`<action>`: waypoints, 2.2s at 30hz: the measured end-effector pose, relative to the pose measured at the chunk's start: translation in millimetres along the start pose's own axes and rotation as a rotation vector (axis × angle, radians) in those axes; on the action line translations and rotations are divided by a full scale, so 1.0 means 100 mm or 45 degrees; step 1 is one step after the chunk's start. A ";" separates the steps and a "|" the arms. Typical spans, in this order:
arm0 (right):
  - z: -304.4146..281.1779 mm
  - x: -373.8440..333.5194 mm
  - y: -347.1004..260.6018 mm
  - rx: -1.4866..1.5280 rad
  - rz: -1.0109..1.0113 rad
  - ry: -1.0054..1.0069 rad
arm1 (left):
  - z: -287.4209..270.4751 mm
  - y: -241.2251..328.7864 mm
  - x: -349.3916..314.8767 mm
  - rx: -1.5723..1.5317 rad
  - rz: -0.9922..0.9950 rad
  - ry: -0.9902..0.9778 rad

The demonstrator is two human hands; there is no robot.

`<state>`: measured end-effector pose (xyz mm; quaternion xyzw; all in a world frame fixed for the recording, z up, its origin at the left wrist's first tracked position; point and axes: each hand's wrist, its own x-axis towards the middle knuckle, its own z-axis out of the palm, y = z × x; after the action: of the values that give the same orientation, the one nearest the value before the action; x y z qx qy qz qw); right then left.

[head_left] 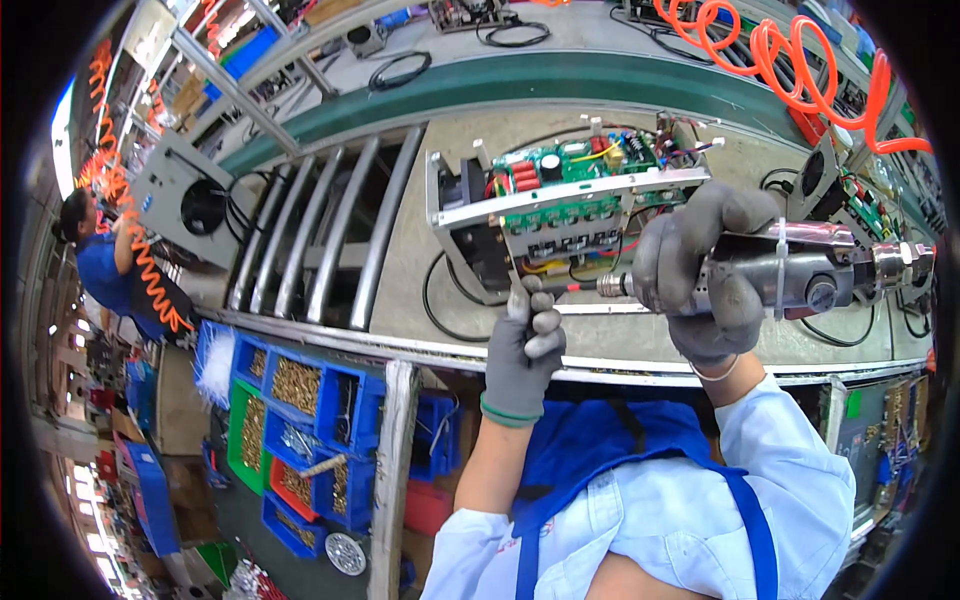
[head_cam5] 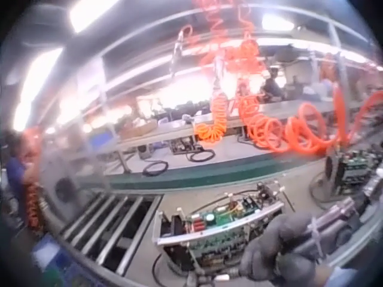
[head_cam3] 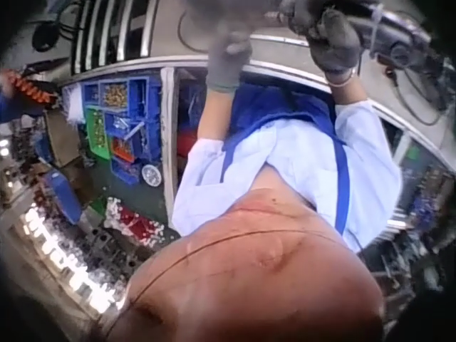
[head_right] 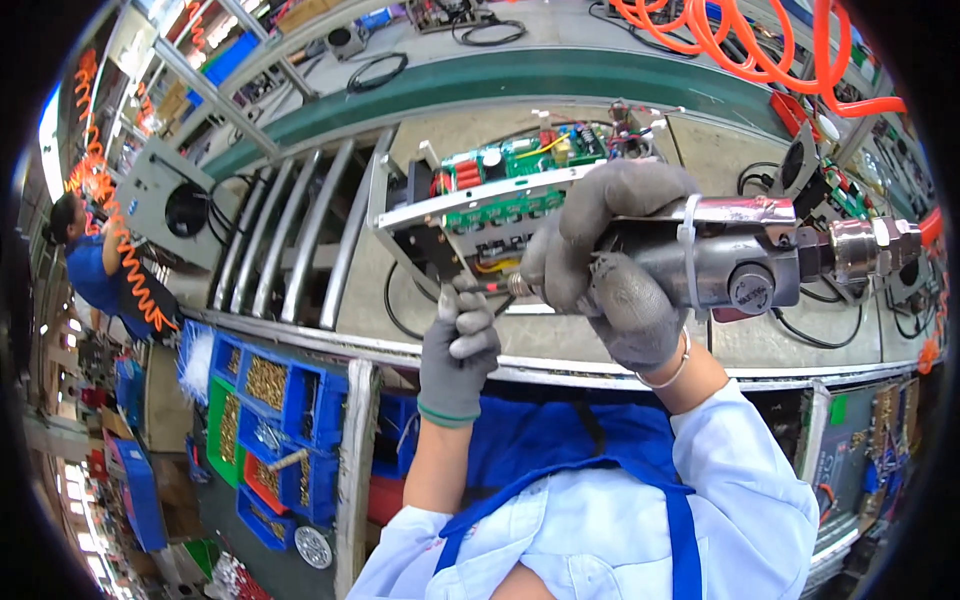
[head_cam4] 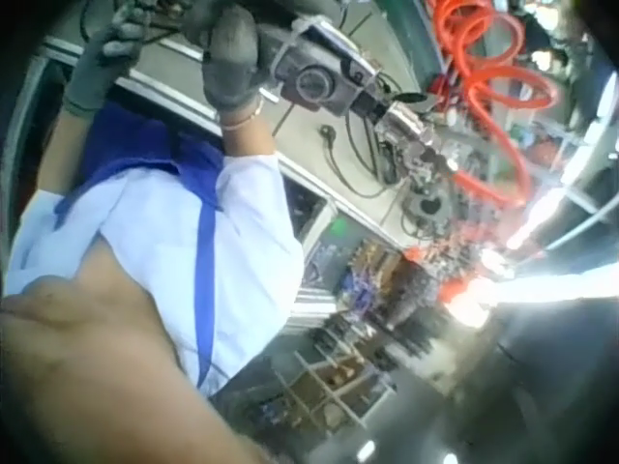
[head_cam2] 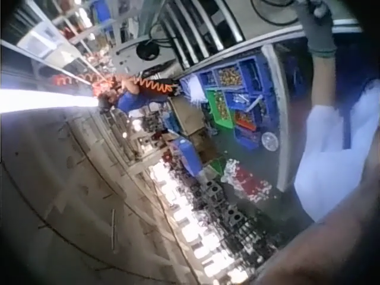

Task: The recorder is assembling electronic components into a metal chassis, connecting cables, and tightening screws using a pneumatic screwdriver.

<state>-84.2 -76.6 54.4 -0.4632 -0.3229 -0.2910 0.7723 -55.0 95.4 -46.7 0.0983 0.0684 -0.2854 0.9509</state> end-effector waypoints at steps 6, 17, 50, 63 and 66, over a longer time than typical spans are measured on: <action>0.12 0.08 0.17 0.018 0.003 -0.131 | -0.11 0.22 0.00 0.171 -0.001 -0.192; 0.27 0.53 0.49 0.153 -0.141 -0.271 | 0.32 0.42 0.07 1.086 0.516 0.160; 0.87 1.60 1.09 -0.361 0.299 -0.316 | 0.21 0.73 0.72 2.485 1.537 0.597; 0.97 1.68 1.22 -0.375 0.404 -0.293 | 0.23 0.74 0.71 2.440 1.557 0.594; 0.99 1.69 1.25 -0.395 0.445 -0.297 | 0.23 0.76 0.72 2.450 1.525 0.604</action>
<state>91.7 37.6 154.0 -0.6552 -0.2763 -0.1438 0.6882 48.5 113.8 -26.3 0.8492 -0.0580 0.3024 0.4291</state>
